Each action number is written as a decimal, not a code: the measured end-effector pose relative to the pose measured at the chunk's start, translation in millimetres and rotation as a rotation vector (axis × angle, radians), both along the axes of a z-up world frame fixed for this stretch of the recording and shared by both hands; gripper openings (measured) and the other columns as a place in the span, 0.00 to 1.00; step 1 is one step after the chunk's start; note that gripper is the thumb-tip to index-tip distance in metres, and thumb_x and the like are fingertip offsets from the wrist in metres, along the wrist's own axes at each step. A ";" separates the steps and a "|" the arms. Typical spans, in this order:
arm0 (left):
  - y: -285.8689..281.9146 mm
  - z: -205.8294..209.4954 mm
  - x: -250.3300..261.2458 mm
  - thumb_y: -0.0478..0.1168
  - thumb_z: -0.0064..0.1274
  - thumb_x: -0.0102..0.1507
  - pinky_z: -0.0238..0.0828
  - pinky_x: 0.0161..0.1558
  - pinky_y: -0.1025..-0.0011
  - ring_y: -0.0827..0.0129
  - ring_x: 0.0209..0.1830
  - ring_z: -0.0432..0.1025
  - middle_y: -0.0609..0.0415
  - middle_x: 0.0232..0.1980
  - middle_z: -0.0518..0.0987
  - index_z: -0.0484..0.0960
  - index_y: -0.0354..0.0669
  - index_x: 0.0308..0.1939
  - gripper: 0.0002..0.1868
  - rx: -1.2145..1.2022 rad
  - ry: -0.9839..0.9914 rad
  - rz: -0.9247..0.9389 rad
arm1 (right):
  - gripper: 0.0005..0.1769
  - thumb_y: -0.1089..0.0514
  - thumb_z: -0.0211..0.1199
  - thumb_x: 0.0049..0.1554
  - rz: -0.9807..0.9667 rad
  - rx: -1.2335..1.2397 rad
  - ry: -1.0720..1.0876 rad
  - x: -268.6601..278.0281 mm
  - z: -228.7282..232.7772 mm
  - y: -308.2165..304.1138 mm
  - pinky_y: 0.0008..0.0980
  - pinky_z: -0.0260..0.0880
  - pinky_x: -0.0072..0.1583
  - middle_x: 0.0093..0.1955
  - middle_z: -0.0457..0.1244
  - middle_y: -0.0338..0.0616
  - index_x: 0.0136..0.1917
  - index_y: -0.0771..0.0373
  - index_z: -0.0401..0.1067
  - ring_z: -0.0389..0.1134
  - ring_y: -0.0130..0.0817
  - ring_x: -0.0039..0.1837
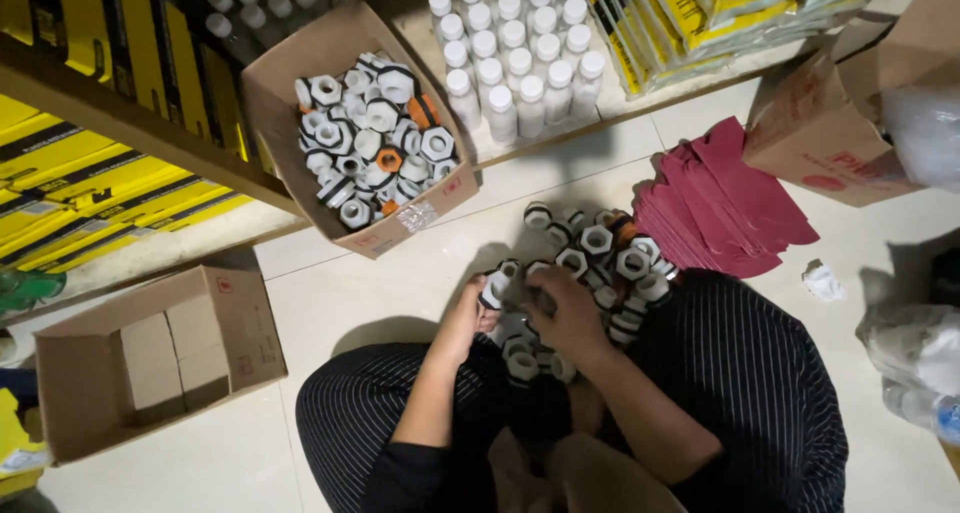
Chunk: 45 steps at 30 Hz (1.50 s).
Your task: The person sits on the floor and repeatedly wipes small white and black plastic connectors with a cloth. They pick up each connector, rub it with the cloth, and place it back into the pile, continuing this process throughout the clip.
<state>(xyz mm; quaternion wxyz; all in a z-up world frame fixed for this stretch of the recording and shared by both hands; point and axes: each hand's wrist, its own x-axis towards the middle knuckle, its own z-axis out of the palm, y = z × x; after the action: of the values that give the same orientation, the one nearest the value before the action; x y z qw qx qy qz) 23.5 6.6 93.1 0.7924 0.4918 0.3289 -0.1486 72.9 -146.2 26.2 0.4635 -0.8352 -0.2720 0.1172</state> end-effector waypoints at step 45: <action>-12.7 -50.6 -9.8 0.24 0.52 0.45 0.59 0.52 0.69 0.65 0.51 0.65 0.43 0.50 0.72 0.67 0.37 0.47 0.26 0.139 -0.656 0.215 | 0.13 0.50 0.48 0.54 -0.166 0.832 1.702 -15.1 -14.2 5.2 0.21 0.53 0.25 0.30 0.52 0.39 0.39 0.63 0.62 0.52 0.27 0.27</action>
<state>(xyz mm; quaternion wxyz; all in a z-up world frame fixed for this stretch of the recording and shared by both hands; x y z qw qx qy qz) 13.7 -6.0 42.4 0.8315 0.5289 0.1161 0.1242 57.8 -141.0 11.9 0.7731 -0.2544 0.1972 0.5465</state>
